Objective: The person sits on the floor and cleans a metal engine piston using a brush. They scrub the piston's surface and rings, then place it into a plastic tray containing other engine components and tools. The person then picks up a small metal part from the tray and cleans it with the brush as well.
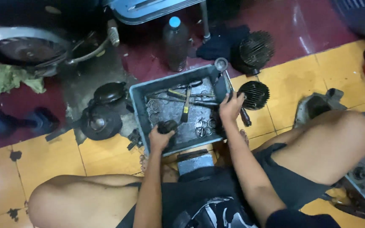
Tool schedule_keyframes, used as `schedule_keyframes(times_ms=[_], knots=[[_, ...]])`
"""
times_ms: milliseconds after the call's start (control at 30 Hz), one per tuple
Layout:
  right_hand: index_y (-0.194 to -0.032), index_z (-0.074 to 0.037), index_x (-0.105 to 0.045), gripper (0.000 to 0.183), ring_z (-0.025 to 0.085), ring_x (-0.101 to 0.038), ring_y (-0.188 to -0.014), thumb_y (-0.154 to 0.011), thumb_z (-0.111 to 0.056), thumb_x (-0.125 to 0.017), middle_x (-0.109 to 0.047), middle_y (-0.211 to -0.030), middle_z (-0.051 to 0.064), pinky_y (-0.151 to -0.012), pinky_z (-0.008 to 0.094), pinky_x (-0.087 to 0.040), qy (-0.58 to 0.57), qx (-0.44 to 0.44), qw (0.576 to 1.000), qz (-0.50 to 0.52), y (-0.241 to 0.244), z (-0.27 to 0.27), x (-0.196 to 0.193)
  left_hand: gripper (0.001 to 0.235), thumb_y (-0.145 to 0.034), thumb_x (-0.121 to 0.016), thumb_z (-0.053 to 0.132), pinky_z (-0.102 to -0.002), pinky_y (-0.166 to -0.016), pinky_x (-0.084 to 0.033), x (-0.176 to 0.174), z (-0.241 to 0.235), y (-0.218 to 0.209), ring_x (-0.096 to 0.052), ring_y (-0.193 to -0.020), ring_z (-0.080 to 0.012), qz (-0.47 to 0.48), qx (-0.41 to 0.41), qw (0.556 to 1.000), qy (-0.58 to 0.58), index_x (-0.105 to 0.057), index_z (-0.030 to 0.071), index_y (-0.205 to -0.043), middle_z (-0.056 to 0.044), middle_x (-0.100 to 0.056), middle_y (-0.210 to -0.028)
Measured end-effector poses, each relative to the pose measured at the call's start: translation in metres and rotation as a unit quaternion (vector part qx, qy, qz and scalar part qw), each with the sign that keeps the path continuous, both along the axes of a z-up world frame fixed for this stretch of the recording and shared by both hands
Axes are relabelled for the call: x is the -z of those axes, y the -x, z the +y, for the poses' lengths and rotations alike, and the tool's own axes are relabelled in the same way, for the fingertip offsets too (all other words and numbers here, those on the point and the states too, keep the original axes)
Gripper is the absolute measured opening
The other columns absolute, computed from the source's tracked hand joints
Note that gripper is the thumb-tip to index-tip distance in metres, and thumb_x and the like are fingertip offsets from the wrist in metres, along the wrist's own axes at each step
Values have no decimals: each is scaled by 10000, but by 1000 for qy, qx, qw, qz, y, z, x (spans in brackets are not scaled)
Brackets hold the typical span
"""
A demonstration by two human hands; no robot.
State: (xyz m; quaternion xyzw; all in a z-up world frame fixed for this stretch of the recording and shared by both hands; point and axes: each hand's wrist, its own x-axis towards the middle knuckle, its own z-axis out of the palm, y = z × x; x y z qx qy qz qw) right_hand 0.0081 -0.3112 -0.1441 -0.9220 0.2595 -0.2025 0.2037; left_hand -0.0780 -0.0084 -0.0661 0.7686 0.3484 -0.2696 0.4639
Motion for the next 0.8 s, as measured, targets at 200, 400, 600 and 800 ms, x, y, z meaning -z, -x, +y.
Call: schedule_keyframes(times_ms=[200, 400, 600, 800], knots=[[-1214, -98, -664, 254, 515, -528, -1310, -973, -163, -709, -516, -1400, 354, -1118, 578, -437, -31, 40, 998, 41, -15, -7, -2, 777, -707, -924, 322, -556, -1136, -463, 29, 4, -13, -549, -1342, -407, -52, 50, 997, 18, -633, 34, -1368, -232, -638, -1371], [-1327, 24, -590, 538, 564, -482, -1328, -920, -211, -853, -519, -1341, 434, -1160, 647, -309, 4, -17, 992, -128, -11, 23, -34, 767, -674, -931, 403, -572, -1115, -463, 12, 9, -26, -575, -1314, -416, -57, 40, 996, 49, -665, 30, -1290, -242, -678, -1298], [-1286, 24, -682, 456, 438, -694, -1135, -900, -207, -756, -708, -1195, 321, -969, 530, -550, -405, -376, 776, 304, -6, 49, -229, 905, -783, -859, 165, -568, -973, -546, -57, -4, -45, -578, -1271, -489, -120, -85, 952, 267, -389, -99, -1510, -385, -538, -1391], [-1144, -11, -742, 338, 414, -713, -1105, -836, -118, -827, -756, -1101, 221, -966, 515, -546, -325, -458, 796, 226, -6, 52, -265, 535, -606, -951, 219, -427, -826, -590, -184, 0, -58, -737, -979, -267, -164, 64, 980, 92, -769, 138, -1103, -131, -784, -995]])
